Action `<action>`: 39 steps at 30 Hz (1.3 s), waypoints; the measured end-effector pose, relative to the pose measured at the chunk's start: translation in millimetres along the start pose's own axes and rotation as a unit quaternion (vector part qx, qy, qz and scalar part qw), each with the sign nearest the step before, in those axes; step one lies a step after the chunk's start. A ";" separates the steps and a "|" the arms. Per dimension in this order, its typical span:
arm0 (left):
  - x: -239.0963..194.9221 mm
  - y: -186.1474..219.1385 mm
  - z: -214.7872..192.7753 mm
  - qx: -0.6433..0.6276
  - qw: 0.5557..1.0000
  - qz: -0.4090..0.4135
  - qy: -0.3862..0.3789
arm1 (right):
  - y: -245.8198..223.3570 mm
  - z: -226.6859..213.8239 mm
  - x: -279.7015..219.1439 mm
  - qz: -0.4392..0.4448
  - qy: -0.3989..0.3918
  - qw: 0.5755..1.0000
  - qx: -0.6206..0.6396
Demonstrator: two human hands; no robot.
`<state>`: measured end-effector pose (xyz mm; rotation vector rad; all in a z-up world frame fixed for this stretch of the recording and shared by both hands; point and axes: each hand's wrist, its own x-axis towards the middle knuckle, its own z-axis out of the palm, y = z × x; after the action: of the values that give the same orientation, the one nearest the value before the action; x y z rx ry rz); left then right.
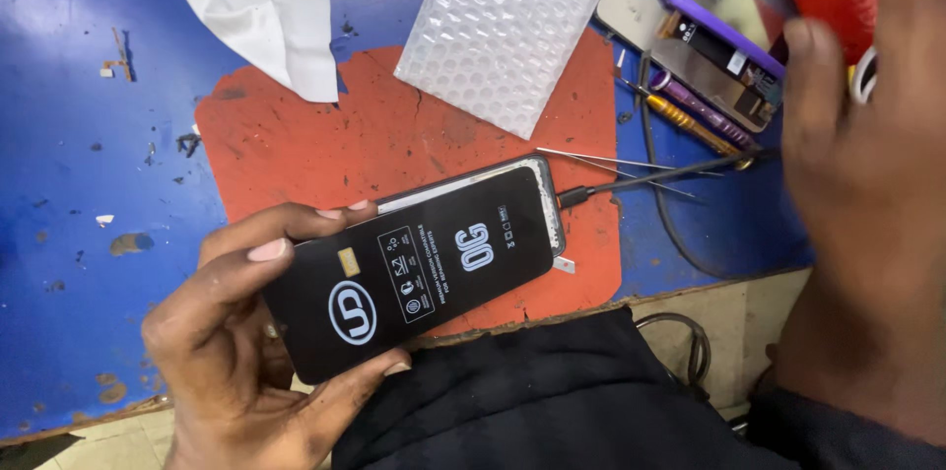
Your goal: The person cleans a small electronic component with a toothbrush and spray, then places it into a disassembled smartphone. They use a screwdriver to adjust the device, apply adhesive from a tube to the screen area, and connect a charging cable. The person then closes the phone casing.
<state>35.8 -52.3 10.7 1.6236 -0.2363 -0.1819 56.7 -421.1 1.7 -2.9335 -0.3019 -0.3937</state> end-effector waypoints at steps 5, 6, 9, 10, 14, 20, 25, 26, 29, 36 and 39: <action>-1.1 -0.9 -4.0 -0.004 1.000 0.012 -0.007 | 21.3 16.6 23.5 0.000 -0.031 0.987 -0.159; -1.2 -1.7 -4.2 -0.010 1.000 0.015 -0.007 | 26.6 19.3 24.1 0.019 -0.048 0.984 -0.173; -0.2 -2.0 -6.5 -0.024 1.000 0.012 -0.007 | 46.2 30.1 10.4 0.182 -0.071 0.976 -0.093; 0.1 -1.7 -7.5 -0.028 1.000 0.009 -0.008 | 56.9 33.0 3.6 0.216 -0.089 0.972 -0.008; 1.9 -1.7 -10.9 -0.004 1.000 0.017 -0.013 | 107.6 42.6 -28.8 0.233 -0.129 0.953 0.142; 2.3 -3.4 -14.0 -0.005 0.999 0.030 -0.029 | 146.3 22.4 -74.6 0.006 -0.227 0.971 0.077; -0.8 -3.5 -13.5 -0.001 0.999 0.028 -0.028 | 139.7 -19.3 -72.3 -0.128 -0.284 0.946 0.095; -0.5 -4.0 -13.4 0.003 0.999 0.034 -0.029 | 135.5 -23.4 -69.2 -0.146 -0.286 0.943 0.088; 0.8 -5.5 -13.2 -0.001 0.999 0.046 -0.030 | 124.7 -26.0 -53.4 -0.205 -0.301 0.930 0.049; 0.9 -4.7 -12.6 -0.036 0.998 0.030 -0.030 | 98.8 -21.7 -33.6 -0.278 -0.296 0.910 0.081; 1.6 -4.4 -12.6 -0.036 0.998 0.035 -0.036 | 83.3 -27.5 -29.8 -0.247 -0.302 0.915 0.098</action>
<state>40.8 -40.3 7.2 1.5372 -0.3376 -0.1930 40.2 -512.0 8.2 -2.6646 -1.0987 0.4858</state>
